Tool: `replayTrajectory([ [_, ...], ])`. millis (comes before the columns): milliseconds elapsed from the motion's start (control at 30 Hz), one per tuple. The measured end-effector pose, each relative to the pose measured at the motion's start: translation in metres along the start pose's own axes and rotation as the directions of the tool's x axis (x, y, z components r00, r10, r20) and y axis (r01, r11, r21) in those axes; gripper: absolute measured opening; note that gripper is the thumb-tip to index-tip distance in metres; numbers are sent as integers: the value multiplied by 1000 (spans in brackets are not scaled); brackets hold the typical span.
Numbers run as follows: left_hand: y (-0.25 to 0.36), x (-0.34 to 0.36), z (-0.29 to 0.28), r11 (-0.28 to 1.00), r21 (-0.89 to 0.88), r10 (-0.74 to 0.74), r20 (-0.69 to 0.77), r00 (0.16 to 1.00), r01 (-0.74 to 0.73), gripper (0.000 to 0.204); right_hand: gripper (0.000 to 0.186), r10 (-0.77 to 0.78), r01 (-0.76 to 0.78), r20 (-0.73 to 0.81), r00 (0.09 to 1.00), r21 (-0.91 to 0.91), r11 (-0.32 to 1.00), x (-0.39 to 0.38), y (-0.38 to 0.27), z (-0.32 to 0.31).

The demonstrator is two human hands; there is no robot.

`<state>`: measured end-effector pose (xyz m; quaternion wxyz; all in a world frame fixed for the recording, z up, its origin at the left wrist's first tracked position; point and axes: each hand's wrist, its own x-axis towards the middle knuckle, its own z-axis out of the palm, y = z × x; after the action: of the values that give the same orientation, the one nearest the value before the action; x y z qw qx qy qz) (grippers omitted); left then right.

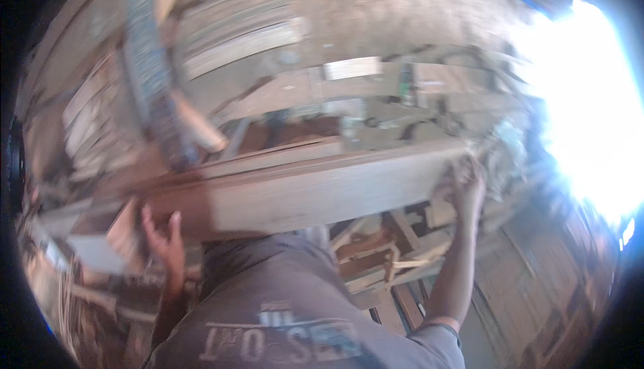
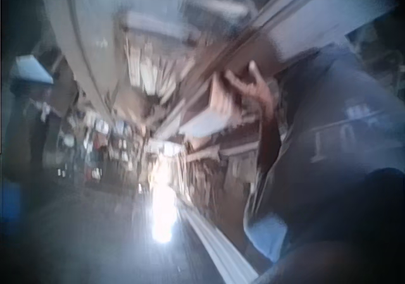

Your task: The person measures and marks wooden planks, then uses a circular saw to cut them to size. The person repeatedly aligns the pieces and cuts them, handling the wood and saw throughout the process.

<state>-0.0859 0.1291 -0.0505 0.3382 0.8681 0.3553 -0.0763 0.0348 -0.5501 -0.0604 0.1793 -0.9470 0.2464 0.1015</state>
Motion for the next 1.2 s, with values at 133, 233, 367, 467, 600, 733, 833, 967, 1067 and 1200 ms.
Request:
replayTrajectory([
  [133,-23,3,1,971,-221,-114,-100,988,90,62,63,167,-159,4,986,327,932,-12,0,17],
  [233,-34,8,-3,971,-212,-134,-103,986,110,55,56,60,-39,-118,991,167,985,-11,23,22],
  [367,-27,10,0,921,-359,-216,-148,965,151,45,64,156,-147,4,988,355,923,-14,-21,16],
  [467,-27,12,-1,925,-344,-224,-154,962,160,44,67,153,-155,39,987,432,888,-13,-11,15],
  [600,-14,14,-4,924,-344,-232,-159,960,167,42,67,249,-227,-7,968,388,893,-20,-42,17],
  [733,-12,14,-4,901,-388,-271,-159,949,193,40,68,218,-218,46,975,407,887,-12,-9,13],
  [833,-12,14,-3,888,-420,-274,-162,948,185,38,69,181,-197,79,980,344,918,-11,-8,7],
  [967,-3,16,-7,880,-430,-294,-160,942,201,35,70,93,-112,78,993,291,950,-5,14,3],
  [1067,-9,15,-6,914,-356,-268,-168,949,195,32,69,55,-74,85,995,233,970,-4,15,1],
  [1200,-7,15,-5,920,-347,-258,-186,948,182,33,61,32,-48,109,994,148,988,-2,39,-4],
])
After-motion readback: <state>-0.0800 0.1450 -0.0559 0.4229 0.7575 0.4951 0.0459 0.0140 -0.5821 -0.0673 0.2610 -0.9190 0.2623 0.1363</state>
